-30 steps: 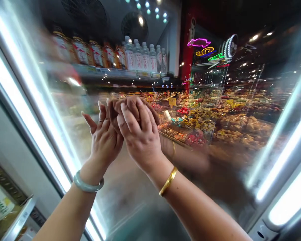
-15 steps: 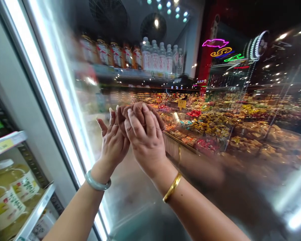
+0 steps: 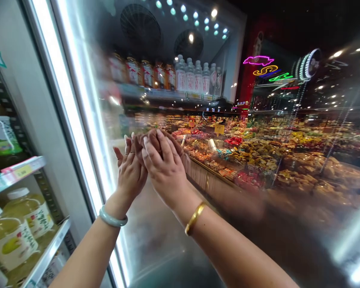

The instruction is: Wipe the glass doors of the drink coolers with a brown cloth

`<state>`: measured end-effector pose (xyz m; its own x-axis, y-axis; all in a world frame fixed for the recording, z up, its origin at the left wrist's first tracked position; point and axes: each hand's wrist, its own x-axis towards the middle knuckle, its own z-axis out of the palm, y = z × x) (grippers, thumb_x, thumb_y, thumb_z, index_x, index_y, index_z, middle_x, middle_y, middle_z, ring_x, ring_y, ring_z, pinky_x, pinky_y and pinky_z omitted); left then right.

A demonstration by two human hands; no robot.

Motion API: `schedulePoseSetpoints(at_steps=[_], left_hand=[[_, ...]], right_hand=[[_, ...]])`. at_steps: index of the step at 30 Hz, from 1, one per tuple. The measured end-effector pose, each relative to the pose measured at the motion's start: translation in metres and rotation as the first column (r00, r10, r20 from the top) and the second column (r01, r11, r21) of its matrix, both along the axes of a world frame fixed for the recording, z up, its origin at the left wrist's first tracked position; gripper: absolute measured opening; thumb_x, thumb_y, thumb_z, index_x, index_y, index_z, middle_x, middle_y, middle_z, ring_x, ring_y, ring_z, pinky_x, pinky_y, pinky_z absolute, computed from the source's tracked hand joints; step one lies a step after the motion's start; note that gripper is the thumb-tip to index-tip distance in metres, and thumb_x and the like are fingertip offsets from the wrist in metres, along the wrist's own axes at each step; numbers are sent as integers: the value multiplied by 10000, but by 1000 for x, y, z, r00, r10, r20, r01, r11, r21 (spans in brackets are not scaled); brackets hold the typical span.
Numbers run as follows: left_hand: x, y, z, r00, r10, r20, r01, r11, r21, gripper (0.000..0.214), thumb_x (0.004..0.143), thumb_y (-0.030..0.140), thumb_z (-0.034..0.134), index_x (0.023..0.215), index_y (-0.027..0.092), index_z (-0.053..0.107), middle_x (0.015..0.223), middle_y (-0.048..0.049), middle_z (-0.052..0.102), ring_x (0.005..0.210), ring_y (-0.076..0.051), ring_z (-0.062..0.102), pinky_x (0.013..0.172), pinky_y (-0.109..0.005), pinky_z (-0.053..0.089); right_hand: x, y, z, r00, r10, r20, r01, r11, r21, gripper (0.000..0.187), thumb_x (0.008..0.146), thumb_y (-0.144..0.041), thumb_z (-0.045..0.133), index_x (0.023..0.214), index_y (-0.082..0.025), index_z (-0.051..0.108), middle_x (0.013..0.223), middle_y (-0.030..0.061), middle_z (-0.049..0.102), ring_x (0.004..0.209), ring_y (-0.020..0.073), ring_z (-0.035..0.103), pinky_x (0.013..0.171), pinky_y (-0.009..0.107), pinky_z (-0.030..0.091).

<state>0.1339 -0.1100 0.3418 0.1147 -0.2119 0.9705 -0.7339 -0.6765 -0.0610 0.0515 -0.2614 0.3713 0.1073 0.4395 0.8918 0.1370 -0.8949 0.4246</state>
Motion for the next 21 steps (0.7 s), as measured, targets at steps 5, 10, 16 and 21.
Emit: schedulePoseSetpoints(at_steps=[5, 10, 16, 21], left_hand=[[5, 12, -2, 998, 56, -23, -57, 998, -20, 710, 1103, 278, 361, 1698, 277, -27, 1765, -59, 122, 1649, -218, 44, 1344, -493, -133], [10, 19, -1, 997, 63, -46, -65, 996, -58, 686, 1109, 297, 328, 1699, 268, -20, 1767, -60, 92, 1651, -195, 24, 1341, -453, -141], [6, 13, -13, 997, 43, -56, -44, 999, -4, 702, 1097, 289, 357, 1702, 217, 6, 1762, -109, 139, 1654, -226, 28, 1348, -503, -93], [-16, -7, -29, 1000, -15, -14, 16, 998, 63, 737, 1077, 236, 412, 1703, 215, 22, 1752, -120, 171, 1651, -232, 70, 1357, -495, -41]], right_hand=[[-8, -9, 9, 1000, -16, -7, 16, 998, 69, 473, 1054, -239, 516, 1527, -241, 528, 1625, 28, 503, 1649, 260, 174, 1330, 477, 352], [24, 23, 48, 1000, 5, 5, -6, 996, 91, 462, 1083, -323, 453, 1534, -248, 522, 1669, 21, 437, 1636, 288, 218, 1351, 487, 302], [3, 4, -12, 998, -7, -64, 2, 997, -76, 429, 1058, -241, 491, 1476, -216, 583, 1663, -15, 450, 1626, 265, 247, 1338, 422, 347], [-33, -30, -40, 999, -33, 23, 29, 988, 155, 509, 1034, -213, 548, 1541, -249, 518, 1553, 53, 581, 1628, 277, 246, 1318, 515, 355]])
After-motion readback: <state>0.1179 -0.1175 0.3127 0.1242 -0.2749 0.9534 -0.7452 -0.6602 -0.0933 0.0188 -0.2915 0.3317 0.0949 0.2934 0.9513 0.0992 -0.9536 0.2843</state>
